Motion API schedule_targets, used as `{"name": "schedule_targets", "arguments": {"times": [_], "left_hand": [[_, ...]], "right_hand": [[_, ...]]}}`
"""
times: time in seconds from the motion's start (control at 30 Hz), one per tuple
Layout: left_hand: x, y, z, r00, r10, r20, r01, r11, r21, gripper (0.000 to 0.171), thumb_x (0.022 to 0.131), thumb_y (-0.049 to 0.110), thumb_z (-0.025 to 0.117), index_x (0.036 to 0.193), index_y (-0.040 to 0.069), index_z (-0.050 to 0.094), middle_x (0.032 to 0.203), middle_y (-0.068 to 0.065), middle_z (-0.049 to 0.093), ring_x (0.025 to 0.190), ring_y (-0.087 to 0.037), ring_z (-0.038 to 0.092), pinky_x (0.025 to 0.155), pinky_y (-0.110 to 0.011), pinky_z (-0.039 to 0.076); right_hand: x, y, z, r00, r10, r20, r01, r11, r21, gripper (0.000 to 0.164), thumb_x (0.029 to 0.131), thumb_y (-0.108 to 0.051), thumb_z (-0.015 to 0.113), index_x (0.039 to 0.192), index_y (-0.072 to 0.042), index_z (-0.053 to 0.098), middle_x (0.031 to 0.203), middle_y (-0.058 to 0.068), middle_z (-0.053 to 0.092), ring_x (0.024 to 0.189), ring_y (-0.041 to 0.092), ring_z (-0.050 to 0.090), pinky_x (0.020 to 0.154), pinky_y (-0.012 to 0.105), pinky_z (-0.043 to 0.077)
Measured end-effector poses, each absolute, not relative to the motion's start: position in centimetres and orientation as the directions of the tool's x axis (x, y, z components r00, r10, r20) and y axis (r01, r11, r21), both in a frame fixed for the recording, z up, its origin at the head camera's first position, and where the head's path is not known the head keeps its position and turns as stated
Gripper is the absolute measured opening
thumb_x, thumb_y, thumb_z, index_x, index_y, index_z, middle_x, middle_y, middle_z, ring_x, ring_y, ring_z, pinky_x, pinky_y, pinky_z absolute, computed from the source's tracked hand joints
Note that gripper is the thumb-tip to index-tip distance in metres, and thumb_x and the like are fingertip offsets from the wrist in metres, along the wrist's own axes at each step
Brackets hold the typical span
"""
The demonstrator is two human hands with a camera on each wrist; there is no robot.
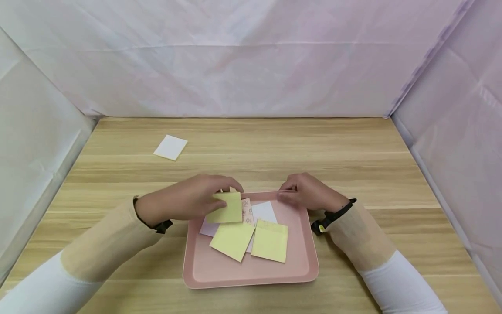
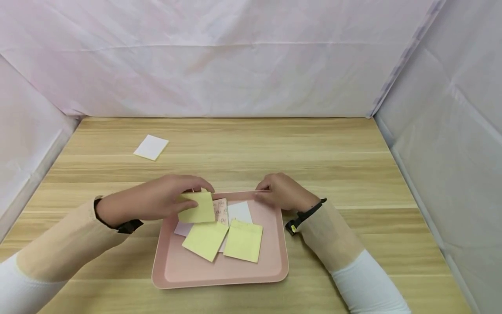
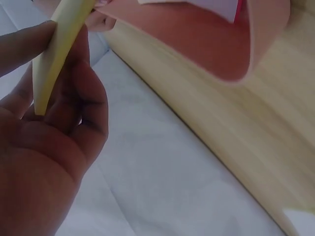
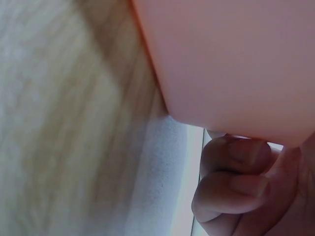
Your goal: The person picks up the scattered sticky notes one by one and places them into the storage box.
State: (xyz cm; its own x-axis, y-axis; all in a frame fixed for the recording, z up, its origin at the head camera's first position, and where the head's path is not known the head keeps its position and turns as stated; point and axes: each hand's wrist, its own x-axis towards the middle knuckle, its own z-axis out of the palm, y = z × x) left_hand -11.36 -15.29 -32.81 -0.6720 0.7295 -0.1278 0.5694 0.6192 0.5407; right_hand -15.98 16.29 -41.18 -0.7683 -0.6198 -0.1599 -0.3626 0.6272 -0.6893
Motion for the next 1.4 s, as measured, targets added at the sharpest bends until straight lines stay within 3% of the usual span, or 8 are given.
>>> {"name": "schedule_targets", "arguments": {"times": [0.2,0.43,0.57,0.67,0.83,1.1,1.4], "left_hand": [[-10.6,-14.9,-33.7,-0.631,0.752,-0.192,0.548,0.607,0.575,0.044,0.092,0.004,0.069,0.133,0.018,0.060,0.124,0.004,0.067,0.113,-0.012,0.063,0.095,-0.035,0.053],[-9.8,-14.8,-34.8,-0.579,0.788,-0.211,0.572,0.576,0.584,0.040,0.091,0.005,0.069,0.126,0.023,0.061,0.117,0.009,0.065,0.099,-0.007,0.059,0.086,-0.028,0.051],[-9.4,-14.7,-35.3,-0.554,0.801,-0.226,0.603,0.574,0.554,0.039,0.089,0.006,0.072,0.122,0.026,0.064,0.122,0.007,0.061,0.096,-0.004,0.060,0.086,-0.027,0.052],[-9.4,-14.6,-35.5,-0.554,0.803,-0.219,0.625,0.575,0.528,0.038,0.086,0.006,0.073,0.117,0.027,0.066,0.113,0.009,0.064,0.090,-0.002,0.060,0.082,-0.027,0.051],[-9.1,-14.5,-35.7,-0.553,0.803,-0.221,0.652,0.582,0.485,0.034,0.083,0.008,0.074,0.109,0.029,0.067,0.083,0.015,0.064,0.081,-0.001,0.056,0.076,-0.023,0.046],[-8.9,-14.5,-35.8,-0.541,0.805,-0.244,0.635,0.581,0.510,0.021,0.087,0.013,0.073,0.103,0.026,0.068,0.074,0.020,0.056,0.066,0.005,0.054,0.067,-0.015,0.043],[-8.9,-14.5,-35.9,-0.549,0.816,-0.179,0.680,0.561,0.472,0.023,0.085,0.008,0.066,0.101,0.024,0.070,0.071,0.016,0.056,0.065,0.005,0.051,0.063,-0.016,0.041]], "right_hand": [[-16.0,16.4,-41.4,-0.764,-0.626,-0.158,-0.367,0.622,-0.692,0.011,0.095,-0.021,0.069,0.094,-0.022,0.080,0.088,-0.004,0.068,0.078,0.011,0.059,0.069,0.027,0.051],[-16.2,16.4,-41.2,-0.761,-0.627,-0.164,-0.362,0.622,-0.695,0.011,0.095,-0.023,0.069,0.094,-0.022,0.080,0.090,-0.004,0.069,0.080,0.011,0.059,0.070,0.028,0.051],[-16.2,16.4,-41.1,-0.760,-0.629,-0.166,-0.362,0.620,-0.696,0.011,0.095,-0.023,0.069,0.094,-0.022,0.080,0.090,-0.003,0.069,0.080,0.011,0.060,0.070,0.028,0.051],[-16.2,16.4,-41.2,-0.760,-0.630,-0.158,-0.369,0.619,-0.694,0.011,0.096,-0.022,0.069,0.095,-0.022,0.080,0.089,-0.004,0.069,0.079,0.010,0.059,0.069,0.027,0.051],[-16.2,16.5,-41.3,-0.759,-0.634,-0.146,-0.382,0.616,-0.689,0.011,0.095,-0.021,0.069,0.094,-0.022,0.080,0.087,-0.004,0.068,0.078,0.010,0.059,0.068,0.026,0.051],[-16.2,16.5,-41.4,-0.763,-0.632,-0.139,-0.388,0.619,-0.683,0.011,0.095,-0.021,0.070,0.094,-0.022,0.080,0.087,-0.005,0.068,0.078,0.010,0.060,0.069,0.026,0.051],[-16.1,16.4,-41.4,-0.764,-0.628,-0.149,-0.380,0.623,-0.684,0.010,0.095,-0.021,0.070,0.094,-0.022,0.080,0.088,-0.005,0.069,0.078,0.010,0.060,0.069,0.026,0.051]]}}
